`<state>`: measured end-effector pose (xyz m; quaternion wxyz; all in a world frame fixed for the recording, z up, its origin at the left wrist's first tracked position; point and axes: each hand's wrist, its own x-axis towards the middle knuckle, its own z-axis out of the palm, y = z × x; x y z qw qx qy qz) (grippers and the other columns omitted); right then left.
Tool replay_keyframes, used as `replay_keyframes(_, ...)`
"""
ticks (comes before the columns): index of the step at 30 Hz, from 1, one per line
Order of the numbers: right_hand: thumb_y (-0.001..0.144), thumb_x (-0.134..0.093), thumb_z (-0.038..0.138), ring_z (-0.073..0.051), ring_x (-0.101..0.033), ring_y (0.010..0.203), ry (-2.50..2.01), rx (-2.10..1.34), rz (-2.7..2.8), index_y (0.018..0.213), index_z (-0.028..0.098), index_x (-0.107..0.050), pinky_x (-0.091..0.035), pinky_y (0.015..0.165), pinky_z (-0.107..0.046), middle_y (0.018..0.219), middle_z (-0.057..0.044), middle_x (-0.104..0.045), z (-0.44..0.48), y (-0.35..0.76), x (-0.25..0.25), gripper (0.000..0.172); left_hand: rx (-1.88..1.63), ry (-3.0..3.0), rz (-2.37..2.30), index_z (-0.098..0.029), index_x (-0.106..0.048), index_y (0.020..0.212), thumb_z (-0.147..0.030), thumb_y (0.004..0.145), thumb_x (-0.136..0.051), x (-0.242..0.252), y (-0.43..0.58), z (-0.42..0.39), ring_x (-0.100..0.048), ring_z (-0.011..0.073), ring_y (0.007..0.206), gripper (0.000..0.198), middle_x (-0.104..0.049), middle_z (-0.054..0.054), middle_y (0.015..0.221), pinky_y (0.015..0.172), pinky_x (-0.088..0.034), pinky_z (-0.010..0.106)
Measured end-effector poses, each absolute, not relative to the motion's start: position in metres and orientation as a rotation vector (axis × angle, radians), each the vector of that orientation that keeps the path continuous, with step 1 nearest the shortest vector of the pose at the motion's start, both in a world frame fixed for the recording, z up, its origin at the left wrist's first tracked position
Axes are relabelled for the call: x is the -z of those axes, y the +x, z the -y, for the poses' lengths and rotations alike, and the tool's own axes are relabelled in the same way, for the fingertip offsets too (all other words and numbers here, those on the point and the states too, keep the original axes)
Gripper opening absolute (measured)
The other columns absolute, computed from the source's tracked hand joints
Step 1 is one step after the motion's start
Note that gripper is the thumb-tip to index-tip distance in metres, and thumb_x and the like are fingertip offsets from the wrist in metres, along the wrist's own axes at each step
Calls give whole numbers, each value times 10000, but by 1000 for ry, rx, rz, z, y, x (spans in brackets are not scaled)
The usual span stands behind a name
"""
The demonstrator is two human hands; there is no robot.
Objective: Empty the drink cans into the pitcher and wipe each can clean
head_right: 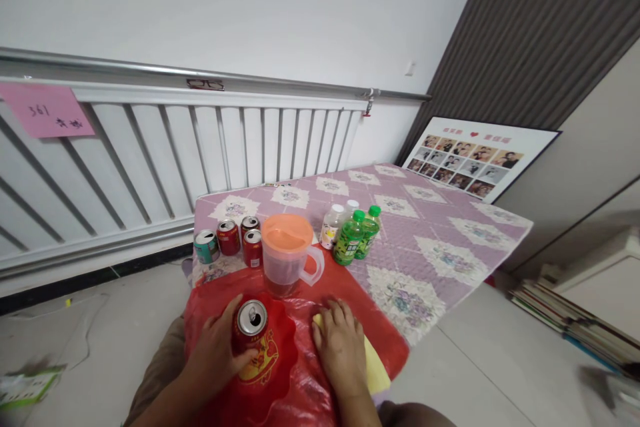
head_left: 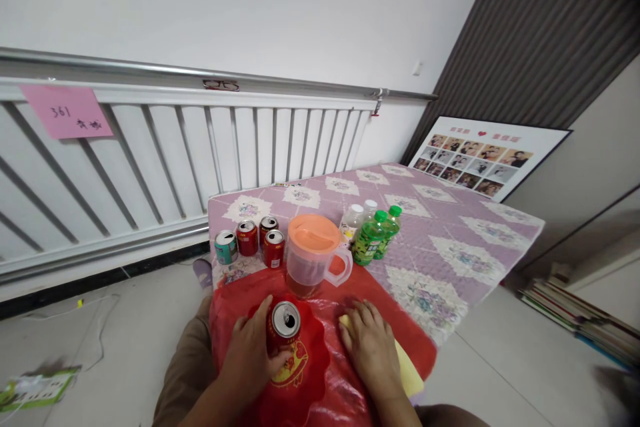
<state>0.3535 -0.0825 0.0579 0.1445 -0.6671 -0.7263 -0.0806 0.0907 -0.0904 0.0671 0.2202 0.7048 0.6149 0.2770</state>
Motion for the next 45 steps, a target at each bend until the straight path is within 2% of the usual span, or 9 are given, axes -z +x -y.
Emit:
replay_keyframes(11,929,-454,350,-303,-466,1255,-1909,226,2090,1088,211,-664,-436,922,-454,1263,-96,-631,83,353,-59,298,-883,1817,-1691,-240,-387,1399,-247,549,-783,-52,81,97,-446,380,1323,937,-534,129,1401,1163,-114,637)
replay_keyframes(13,928,-456,355,-303,-465,1254,-1908,228,2091,1085,215,-664,-437,920,-455,1262,-95,-631,83,353,-58,297,-962,1742,-1613,-233,-389,1401,-234,563,-766,-58,78,98,-425,376,1340,919,-511,132,1419,1160,-174,626)
replay_keyframes(15,927,-461,356,-305,-462,1254,-1904,231,2096,1082,216,-664,-437,917,-453,1265,-90,-629,82,353,-58,291,-1010,1694,-1481,-220,-378,1414,-218,596,-733,-70,74,98,-407,352,1360,892,-470,125,1454,1148,-290,557)
replay_keyframes(17,926,-467,356,-306,-463,1250,-1902,235,2098,1081,217,-662,-436,916,-453,1268,-86,-626,81,353,-57,285,-1004,1700,-1354,-226,-348,1437,-191,636,-689,-86,70,96,-388,320,1379,871,-429,99,1489,1145,-337,489)
replay_keyframes(21,927,-466,353,-303,-465,1246,-1902,243,2101,1078,217,-662,-433,918,-449,1257,-83,-630,82,353,-58,281,-911,1738,-1223,-229,-351,1440,-152,646,-657,-103,68,90,-397,299,1377,855,-437,80,1487,1150,-343,459)
replay_keyframes(25,926,-462,353,-301,-469,1246,-1908,250,2103,1083,221,-663,-435,914,-446,1250,-87,-636,83,353,-59,287,-895,1759,-1218,-234,-417,1397,-133,630,-644,-92,69,86,-450,289,1339,807,-498,72,1438,1156,-339,454)
replay_keyframes(37,916,-480,360,-298,-483,1246,-1854,231,2067,1096,227,-664,-445,934,-448,1240,-86,-644,82,356,-54,290,-1132,1768,-1361,-211,-528,1250,-162,609,-693,-65,81,93,-510,327,1254,664,-582,119,1297,1104,-383,515)
replay_keyframes(42,888,-490,425,-281,-544,1198,-1741,-80,1870,1119,174,-643,-420,1029,-453,1214,-126,-654,76,371,-51,374,-1157,1774,-1364,-214,-535,1232,-183,607,-697,-63,82,92,-522,328,1239,647,-594,119,1278,1087,-399,523)
replay_keyframes(45,881,-445,466,-277,-593,1143,-1759,-326,1540,1161,134,-599,-449,1013,-445,1229,-164,-638,68,380,-60,461,-1167,1773,-1379,-235,-559,1216,-177,581,-711,-63,83,91,-543,340,1216,656,-616,111,1256,1071,-422,519)
